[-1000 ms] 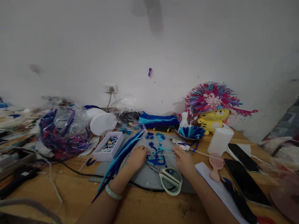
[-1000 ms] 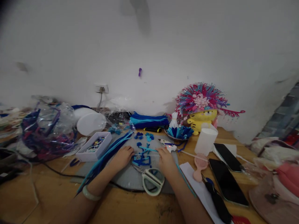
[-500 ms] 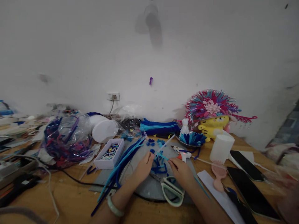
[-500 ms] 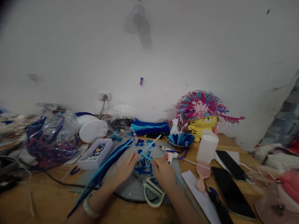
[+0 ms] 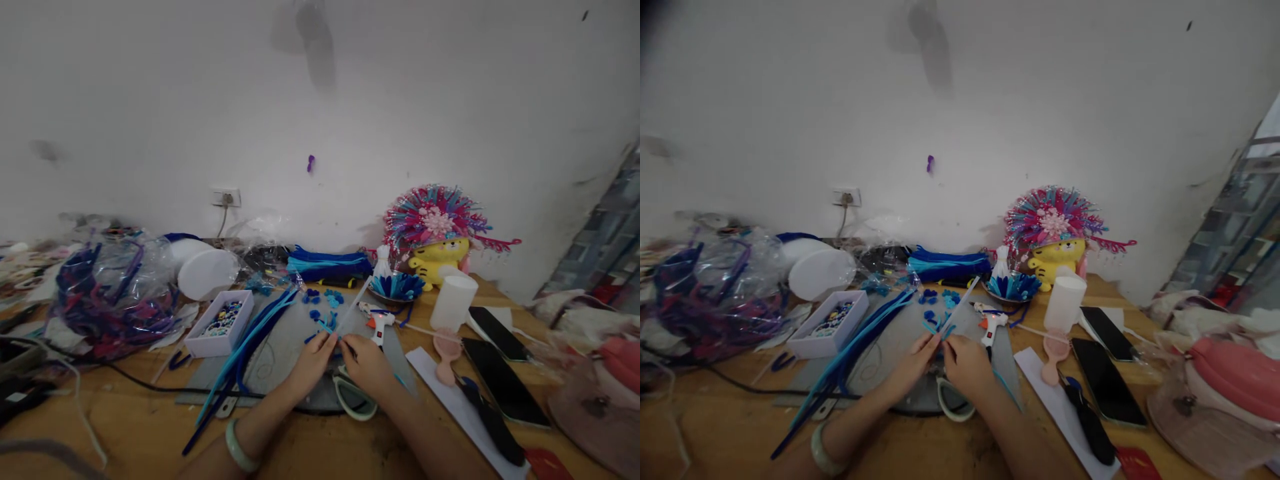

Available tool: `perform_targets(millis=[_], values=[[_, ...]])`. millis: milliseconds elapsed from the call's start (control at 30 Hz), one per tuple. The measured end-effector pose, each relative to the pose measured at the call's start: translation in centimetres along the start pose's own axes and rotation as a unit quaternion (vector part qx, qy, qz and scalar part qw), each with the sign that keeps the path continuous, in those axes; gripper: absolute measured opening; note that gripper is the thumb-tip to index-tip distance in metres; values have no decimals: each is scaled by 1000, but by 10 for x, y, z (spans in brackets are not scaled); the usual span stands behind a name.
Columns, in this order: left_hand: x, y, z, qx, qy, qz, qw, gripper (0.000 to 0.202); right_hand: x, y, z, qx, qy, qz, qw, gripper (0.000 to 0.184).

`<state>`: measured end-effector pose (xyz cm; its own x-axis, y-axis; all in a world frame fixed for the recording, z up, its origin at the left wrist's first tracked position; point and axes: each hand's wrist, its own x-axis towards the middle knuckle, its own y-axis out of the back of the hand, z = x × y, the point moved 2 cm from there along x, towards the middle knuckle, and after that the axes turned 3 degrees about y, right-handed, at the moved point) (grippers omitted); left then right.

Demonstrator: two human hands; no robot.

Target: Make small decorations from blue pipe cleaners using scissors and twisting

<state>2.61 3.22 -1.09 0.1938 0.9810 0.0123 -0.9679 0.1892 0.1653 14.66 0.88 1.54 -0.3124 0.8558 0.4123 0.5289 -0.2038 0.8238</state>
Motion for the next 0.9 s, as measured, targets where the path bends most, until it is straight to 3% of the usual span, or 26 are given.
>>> perform_targets(millis=[267, 500, 700, 833, 900], values=[[-4, -2, 6, 46, -40, -4, 998, 34, 1, 4, -3, 36, 41, 17, 998, 22], [-1, -1, 1, -36, 28, 3, 999, 42, 1, 1, 0, 74, 32, -28, 996, 26], [-9, 0, 9, -196, 83, -140, 967, 42, 5, 8, 13, 140, 65, -58, 986, 26], [-15, 0, 11, -265, 135, -268, 916, 38, 5, 23, 16, 84, 162, 6, 983, 23], [-18, 0, 11, -284, 163, -299, 896, 32, 2, 28, 14, 22, 185, 48, 981, 24]])
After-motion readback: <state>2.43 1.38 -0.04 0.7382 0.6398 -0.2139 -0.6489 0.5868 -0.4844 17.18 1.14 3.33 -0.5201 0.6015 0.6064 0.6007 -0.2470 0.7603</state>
